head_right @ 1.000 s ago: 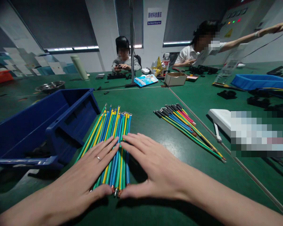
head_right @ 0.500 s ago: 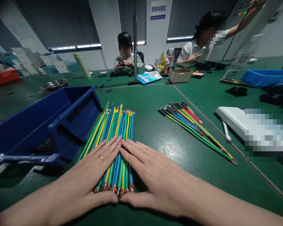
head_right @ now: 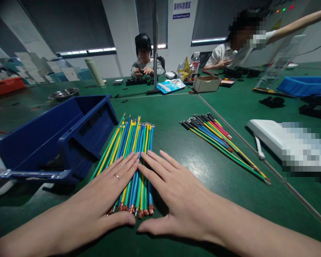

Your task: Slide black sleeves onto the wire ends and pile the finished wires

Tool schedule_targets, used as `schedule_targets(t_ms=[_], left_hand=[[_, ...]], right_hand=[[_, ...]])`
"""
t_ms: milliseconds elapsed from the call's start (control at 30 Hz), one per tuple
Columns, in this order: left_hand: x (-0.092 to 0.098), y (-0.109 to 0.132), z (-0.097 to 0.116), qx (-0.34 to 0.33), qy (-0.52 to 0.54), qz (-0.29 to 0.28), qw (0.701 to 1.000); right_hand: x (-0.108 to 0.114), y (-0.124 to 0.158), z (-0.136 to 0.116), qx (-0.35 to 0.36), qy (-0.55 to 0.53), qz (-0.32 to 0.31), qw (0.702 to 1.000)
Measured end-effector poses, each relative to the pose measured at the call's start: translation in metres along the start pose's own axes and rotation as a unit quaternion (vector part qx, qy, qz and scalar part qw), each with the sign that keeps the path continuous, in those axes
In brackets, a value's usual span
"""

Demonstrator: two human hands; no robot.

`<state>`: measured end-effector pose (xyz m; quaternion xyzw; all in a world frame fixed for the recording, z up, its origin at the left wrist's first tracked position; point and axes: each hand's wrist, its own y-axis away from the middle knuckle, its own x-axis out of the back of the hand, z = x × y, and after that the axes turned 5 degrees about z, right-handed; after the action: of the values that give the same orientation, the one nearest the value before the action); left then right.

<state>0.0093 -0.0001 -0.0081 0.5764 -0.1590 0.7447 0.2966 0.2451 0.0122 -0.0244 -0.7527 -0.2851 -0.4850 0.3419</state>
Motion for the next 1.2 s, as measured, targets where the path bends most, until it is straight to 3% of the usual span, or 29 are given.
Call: schedule_targets(t_ms=[467, 700, 933, 1200], left_hand=[[-0.002, 0.0, 0.001, -0.016, -0.029, 0.011, 0.999], [-0.003, 0.0, 0.001, -0.02, -0.046, 0.02, 0.999], [-0.008, 0.003, -0.001, -0.021, -0.056, 0.034, 0.998], [-0.012, 0.005, -0.002, -0.049, -0.062, 0.052, 0.996]], right_hand=[[0.004, -0.002, -0.003, 0.005, 0.021, -0.015, 1.0], [-0.001, 0.0, 0.0, 0.023, 0.023, 0.012, 0.999], [0.0, 0.003, 0.0, -0.001, -0.001, 0.004, 1.0], [-0.003, 0.005, 0.0, -0.027, -0.018, 0.04, 0.999]])
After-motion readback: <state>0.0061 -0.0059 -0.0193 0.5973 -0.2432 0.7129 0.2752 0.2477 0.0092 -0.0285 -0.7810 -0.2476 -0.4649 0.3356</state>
